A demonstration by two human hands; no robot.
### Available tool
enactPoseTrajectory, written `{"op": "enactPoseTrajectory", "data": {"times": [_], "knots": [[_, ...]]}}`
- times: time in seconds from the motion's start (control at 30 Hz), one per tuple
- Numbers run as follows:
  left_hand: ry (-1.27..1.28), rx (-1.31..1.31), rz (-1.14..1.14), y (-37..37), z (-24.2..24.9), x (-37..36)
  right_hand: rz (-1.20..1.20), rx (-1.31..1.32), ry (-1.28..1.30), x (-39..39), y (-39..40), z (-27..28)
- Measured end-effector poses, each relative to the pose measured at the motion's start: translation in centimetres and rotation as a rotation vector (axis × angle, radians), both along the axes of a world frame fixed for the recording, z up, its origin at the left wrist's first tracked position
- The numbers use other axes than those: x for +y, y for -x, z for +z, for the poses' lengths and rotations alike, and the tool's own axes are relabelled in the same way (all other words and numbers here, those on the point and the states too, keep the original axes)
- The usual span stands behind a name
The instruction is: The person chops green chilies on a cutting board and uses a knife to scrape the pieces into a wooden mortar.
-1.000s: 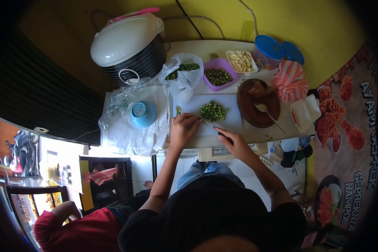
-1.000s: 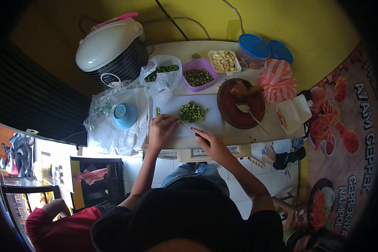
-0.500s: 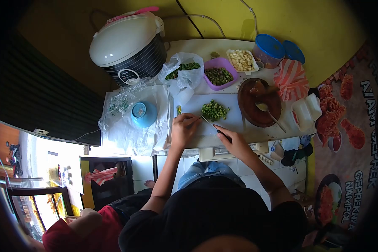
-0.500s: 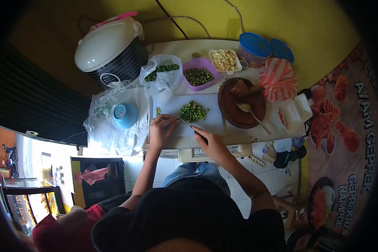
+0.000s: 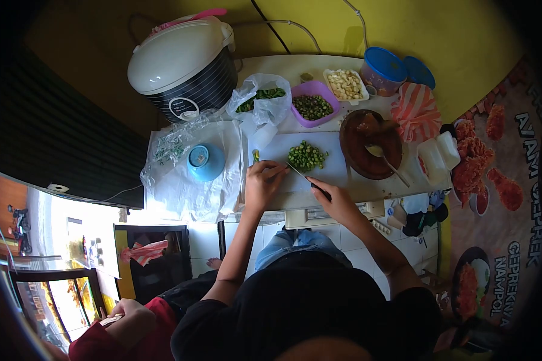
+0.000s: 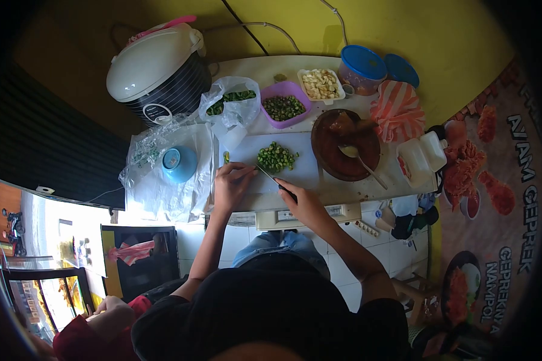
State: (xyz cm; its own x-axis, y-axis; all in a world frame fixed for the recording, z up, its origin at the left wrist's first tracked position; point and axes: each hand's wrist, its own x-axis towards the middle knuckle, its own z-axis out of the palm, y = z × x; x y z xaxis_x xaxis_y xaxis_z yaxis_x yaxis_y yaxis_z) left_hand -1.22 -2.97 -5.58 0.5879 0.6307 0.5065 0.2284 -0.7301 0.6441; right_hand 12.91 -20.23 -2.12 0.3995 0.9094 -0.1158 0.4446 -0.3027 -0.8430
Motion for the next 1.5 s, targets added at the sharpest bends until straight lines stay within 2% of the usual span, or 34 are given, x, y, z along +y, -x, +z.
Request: {"op": "enactPoseTrajectory", "data": {"times": [0.13, 0.33, 0.43, 0.53, 0.83, 0.93, 1.03, 1.13, 1.33, 1.5], "knots": [[-0.028, 0.001, 0.021, 0.3, -0.4, 0.0, -0.002, -0.025, -0.075, 0.6, 0.0, -1.3], [0.010, 0.040, 0.033, 0.8, -0.3, 0.1, 0.039, 0.088, -0.061, -0.7, -1.1, -2.0], [-0.028, 0.034, 0.035, 0.5, -0.3, 0.1, 0.019, 0.109, -0.200, -0.9, -0.8, -1.9], [-0.067, 0.006, 0.035, 0.3, -0.7, 0.3, 0.011, 0.211, -0.142, -0.9, -0.4, -1.1], [0.009, 0.032, 0.049, 0.4, 0.1, -0.1, 0.044, 0.164, -0.154, -0.4, 0.0, -1.3], [0.007, 0.013, 0.037, 0.5, 0.2, -0.1, 0.049, 0.121, -0.261, -0.2, 0.0, -2.0], [0.024, 0.008, 0.035, 0.4, -0.2, 0.1, 0.061, 0.162, -0.085, -0.5, -0.2, -0.6], [0.047, 0.018, 0.051, 0.4, 0.0, 0.0, 0.075, 0.076, -0.256, -0.5, -0.2, -1.7], [0.059, -0.007, 0.066, 0.4, -0.4, 0.1, 0.075, 0.121, -0.070, -0.7, -0.3, 0.0], [0.083, -0.003, 0.051, 0.4, -0.4, 0.3, 0.069, 0.104, -0.025, 0.1, -0.7, -0.2]]}}
